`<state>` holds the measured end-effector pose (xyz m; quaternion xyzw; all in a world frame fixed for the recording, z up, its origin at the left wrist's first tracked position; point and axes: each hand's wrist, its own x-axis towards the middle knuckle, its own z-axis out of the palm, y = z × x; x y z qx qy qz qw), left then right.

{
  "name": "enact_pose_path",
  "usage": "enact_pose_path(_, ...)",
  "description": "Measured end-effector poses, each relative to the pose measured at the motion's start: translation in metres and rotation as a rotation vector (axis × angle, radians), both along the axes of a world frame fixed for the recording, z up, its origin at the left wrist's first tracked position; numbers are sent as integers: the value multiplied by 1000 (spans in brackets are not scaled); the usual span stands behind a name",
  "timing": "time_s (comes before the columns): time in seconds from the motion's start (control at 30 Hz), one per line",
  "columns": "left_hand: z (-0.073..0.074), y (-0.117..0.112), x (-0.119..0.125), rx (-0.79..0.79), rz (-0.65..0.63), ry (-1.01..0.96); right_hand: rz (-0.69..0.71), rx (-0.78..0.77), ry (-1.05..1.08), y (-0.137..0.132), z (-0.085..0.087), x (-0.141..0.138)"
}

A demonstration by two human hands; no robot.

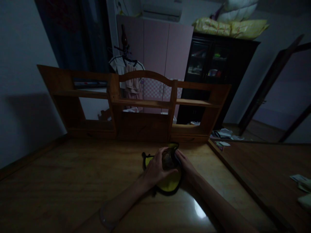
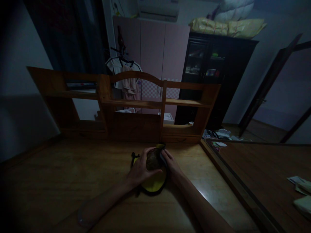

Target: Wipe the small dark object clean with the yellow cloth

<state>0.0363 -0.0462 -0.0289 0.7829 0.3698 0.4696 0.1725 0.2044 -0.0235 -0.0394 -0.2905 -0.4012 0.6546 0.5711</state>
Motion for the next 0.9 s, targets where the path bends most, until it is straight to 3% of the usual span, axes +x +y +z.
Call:
enact_pose_path(0.13, -2, 1, 0, 33, -10, 13, 21, -20, 25, 1, -2, -1)
enact_pose_path(0.33, -1, 0, 1, 37, -71, -11, 261, -225, 128, -4, -2, 0)
enact_pose_path(0.5, -5, 1, 4, 90, -126, 7, 140, -221, 87, -8, 4, 5)
enact_pose_path(0.67, -4, 1, 3, 157, -118, 106, 159, -260, -17, -7, 9, 8)
enact_pose_path(0.83, -1, 0, 2, 208, -91, 157, 7, -122, -23, 0, 7, 12)
enact_pose_path(0.9, -1, 0, 2, 198, -62, 139, 38, -139, -23, 1, 9, 12)
